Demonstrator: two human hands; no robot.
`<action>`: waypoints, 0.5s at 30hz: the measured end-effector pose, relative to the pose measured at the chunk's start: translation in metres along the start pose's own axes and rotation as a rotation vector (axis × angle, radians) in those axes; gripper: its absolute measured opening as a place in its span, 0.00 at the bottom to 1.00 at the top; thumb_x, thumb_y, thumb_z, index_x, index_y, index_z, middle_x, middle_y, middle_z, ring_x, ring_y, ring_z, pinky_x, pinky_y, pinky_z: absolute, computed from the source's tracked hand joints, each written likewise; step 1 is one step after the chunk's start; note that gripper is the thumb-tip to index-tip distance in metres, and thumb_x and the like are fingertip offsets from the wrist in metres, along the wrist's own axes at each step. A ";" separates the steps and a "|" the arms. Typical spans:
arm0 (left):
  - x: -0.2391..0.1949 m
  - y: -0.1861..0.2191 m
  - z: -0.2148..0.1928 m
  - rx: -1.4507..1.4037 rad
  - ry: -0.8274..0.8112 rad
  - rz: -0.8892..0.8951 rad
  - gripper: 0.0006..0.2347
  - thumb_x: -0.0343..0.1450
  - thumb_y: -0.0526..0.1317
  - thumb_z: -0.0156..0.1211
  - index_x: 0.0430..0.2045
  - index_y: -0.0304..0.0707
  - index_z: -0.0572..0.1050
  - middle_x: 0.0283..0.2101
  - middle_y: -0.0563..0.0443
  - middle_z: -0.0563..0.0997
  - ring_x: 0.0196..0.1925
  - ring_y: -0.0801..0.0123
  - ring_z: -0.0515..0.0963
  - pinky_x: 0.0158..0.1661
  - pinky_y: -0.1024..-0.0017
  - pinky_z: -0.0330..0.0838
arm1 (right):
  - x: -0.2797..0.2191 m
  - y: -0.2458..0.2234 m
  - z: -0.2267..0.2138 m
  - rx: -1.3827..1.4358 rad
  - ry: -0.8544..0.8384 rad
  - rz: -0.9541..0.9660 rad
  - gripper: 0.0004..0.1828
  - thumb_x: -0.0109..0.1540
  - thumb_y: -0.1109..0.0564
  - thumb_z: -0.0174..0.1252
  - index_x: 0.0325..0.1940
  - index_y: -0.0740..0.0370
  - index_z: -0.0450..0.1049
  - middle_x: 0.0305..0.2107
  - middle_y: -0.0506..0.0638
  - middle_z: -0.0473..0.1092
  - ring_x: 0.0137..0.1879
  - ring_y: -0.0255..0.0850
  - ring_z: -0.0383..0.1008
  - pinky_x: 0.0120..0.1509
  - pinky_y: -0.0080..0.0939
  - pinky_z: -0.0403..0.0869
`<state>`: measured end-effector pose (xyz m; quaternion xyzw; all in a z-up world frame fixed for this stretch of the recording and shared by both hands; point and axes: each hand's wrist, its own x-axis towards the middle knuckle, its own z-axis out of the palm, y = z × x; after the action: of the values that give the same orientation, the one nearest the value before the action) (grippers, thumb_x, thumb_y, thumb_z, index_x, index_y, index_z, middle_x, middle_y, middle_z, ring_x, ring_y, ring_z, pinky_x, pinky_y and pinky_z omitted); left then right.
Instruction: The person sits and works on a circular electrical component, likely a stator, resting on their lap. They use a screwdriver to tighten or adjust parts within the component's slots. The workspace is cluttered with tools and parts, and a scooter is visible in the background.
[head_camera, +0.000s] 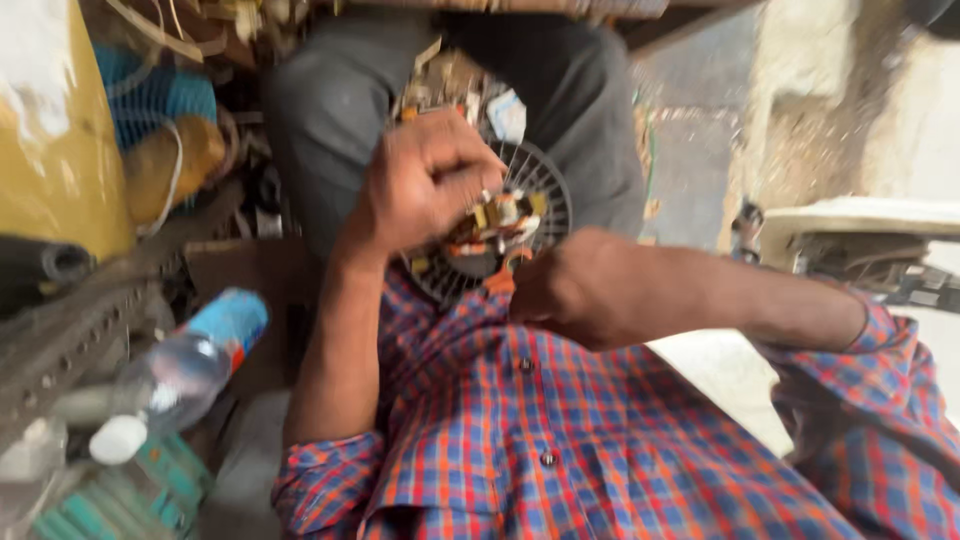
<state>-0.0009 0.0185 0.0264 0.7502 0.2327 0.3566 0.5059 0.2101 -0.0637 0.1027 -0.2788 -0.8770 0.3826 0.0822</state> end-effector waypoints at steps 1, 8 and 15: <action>-0.017 0.011 0.008 -0.035 -0.001 0.061 0.07 0.73 0.39 0.67 0.35 0.33 0.80 0.35 0.48 0.79 0.38 0.60 0.80 0.40 0.65 0.74 | 0.004 -0.003 -0.005 0.121 0.127 -0.103 0.08 0.59 0.59 0.61 0.42 0.61 0.77 0.34 0.52 0.74 0.38 0.48 0.77 0.39 0.45 0.74; -0.082 -0.011 0.042 0.010 0.313 0.037 0.05 0.69 0.33 0.71 0.31 0.38 0.77 0.29 0.53 0.74 0.30 0.69 0.75 0.29 0.73 0.69 | 0.021 0.121 0.018 -0.043 0.338 0.116 0.04 0.57 0.59 0.67 0.36 0.57 0.82 0.31 0.49 0.76 0.35 0.46 0.77 0.39 0.45 0.74; 0.036 -0.023 0.002 0.146 -0.394 -0.075 0.09 0.64 0.41 0.77 0.20 0.37 0.83 0.26 0.54 0.81 0.29 0.72 0.79 0.32 0.74 0.70 | -0.011 0.083 0.008 -0.312 0.348 0.278 0.04 0.55 0.60 0.66 0.30 0.50 0.84 0.28 0.49 0.76 0.31 0.49 0.76 0.35 0.50 0.73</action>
<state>0.0243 0.0516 0.0155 0.8308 0.1822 0.1663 0.4990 0.2515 -0.0289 0.0381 -0.4672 -0.8515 0.1966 0.1343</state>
